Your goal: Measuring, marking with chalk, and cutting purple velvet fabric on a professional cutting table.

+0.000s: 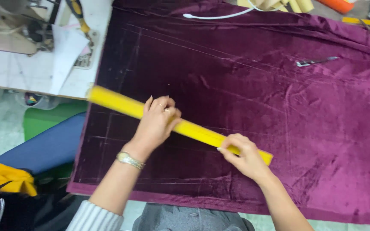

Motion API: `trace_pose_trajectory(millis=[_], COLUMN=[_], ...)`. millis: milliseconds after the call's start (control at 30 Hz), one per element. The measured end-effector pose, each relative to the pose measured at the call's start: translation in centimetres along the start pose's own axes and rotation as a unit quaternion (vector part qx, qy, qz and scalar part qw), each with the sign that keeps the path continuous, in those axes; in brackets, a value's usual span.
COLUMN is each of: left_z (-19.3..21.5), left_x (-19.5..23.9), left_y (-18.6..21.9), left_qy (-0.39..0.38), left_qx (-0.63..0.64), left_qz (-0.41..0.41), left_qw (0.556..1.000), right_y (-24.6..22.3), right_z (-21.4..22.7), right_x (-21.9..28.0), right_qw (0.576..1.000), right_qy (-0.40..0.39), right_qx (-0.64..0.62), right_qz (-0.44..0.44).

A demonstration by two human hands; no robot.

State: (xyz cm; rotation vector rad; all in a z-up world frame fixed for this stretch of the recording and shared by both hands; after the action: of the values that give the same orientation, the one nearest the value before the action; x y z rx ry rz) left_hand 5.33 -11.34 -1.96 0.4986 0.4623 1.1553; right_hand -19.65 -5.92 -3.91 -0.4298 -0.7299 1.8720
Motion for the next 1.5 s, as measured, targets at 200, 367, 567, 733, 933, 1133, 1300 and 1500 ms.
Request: trace_pose_trajectory(millis=[200,367,567,733,933,1133,1300,1500], left_z=[-0.6,-1.1,0.5,1.4,2.0,2.9,3.4,4.0], left_x=[1.8,2.6,3.2,3.9,4.5,3.5,2.7,2.8], left_y=[-0.1,-5.5,-10.4,-13.0,-14.2,-14.6,-15.4,-15.2], left_qy=[0.122,0.078,0.068,0.069,0.078,0.076,0.083,0.133], left_qx=[-0.094,-0.237,-0.277,-0.278,-0.271,-0.223,-0.227,-0.250], left_qz=[-0.042,0.027,0.067,0.082,0.086,0.104,0.115,0.088], left_qw=[0.987,0.968,0.956,0.955,0.956,0.966,0.963,0.955], right_y=[4.0,5.4,6.3,7.3,7.0,5.9,4.9,4.2], right_z=[2.0,2.5,1.5,0.3,-1.3,-2.7,-3.2,-3.4], right_x=[2.8,4.9,6.1,6.0,4.7,3.3,2.0,1.4], right_qw=[0.978,0.940,0.915,0.914,0.925,0.934,0.941,0.941], right_qy=[0.125,0.199,0.227,0.223,0.193,0.140,0.130,0.152], right_qx=[-0.050,-0.120,-0.170,-0.177,-0.182,-0.147,-0.133,-0.119], right_qz=[-0.161,-0.248,-0.288,-0.290,-0.274,-0.295,-0.282,-0.279])
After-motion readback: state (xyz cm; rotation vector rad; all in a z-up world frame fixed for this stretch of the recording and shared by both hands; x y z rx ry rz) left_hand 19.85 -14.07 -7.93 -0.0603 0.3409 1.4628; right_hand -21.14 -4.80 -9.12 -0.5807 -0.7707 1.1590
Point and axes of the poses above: each hand's wrist, its own x-axis away from the middle knuckle, its own z-axis out of the back of the hand, y = z × x, the point moved 6 cm from there along -x, towards the middle knuckle, and after that the axes turned 8 degrees about x, right-handed, at the moved point
